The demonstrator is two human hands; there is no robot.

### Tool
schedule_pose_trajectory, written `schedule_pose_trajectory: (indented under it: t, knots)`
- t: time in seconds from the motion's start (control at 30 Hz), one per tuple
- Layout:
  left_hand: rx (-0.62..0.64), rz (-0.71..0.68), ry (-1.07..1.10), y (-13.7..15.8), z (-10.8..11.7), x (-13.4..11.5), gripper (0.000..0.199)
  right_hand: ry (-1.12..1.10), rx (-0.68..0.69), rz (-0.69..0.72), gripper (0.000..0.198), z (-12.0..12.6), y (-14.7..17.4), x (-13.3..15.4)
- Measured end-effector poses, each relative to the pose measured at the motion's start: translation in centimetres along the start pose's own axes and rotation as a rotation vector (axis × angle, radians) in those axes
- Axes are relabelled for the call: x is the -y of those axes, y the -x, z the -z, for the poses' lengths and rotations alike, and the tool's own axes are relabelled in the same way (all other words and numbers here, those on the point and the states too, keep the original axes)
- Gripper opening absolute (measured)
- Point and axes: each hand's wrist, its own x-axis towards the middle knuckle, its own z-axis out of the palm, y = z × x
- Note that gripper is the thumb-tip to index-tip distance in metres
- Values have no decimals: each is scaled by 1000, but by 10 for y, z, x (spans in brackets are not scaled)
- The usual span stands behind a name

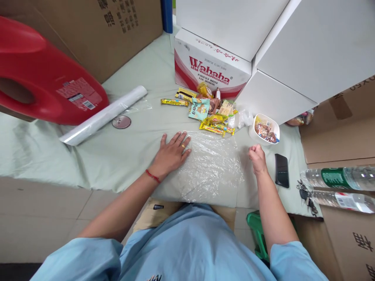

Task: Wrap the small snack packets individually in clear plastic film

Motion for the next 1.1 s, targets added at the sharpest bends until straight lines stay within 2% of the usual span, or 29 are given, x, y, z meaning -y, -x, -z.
schedule_pose_trajectory:
  t: [0.1,0.2,0.3,0.4,0.47,0.53,0.63,0.7,0.8,0.93,1.0,1.1]
  knots:
    - [-8,-5,7,1,-1,1,58,171,-63,149,27,-16,-24,21]
    - [-10,-10,9,1,-2,2,58,327,-46,410,45,-43,-52,52]
    - [-9,-11,4,1,-1,2,58,425,29,627,59,-75,-81,84]
    - [-1,-9,-1,2,-1,2,57,483,124,721,48,-95,-100,106]
    - [-2,-1,5,2,0,1,57,477,141,731,36,-94,-100,114]
    - [-12,6,19,2,-1,1,56,424,107,695,29,-82,-88,118]
    - [-24,1,44,2,-2,1,56,314,94,613,27,-59,-51,117]
    - [-28,-7,58,2,-2,2,56,295,227,636,25,-51,-20,112]
    - [-26,-6,69,2,-2,3,56,375,445,700,23,-58,25,101]
    - [-26,-5,57,2,0,2,56,406,593,701,30,-72,60,87]
    - [-30,-17,57,2,1,1,57,326,609,680,33,-70,68,78]
    - [-32,-23,60,2,2,0,61,259,503,582,26,-57,74,60]
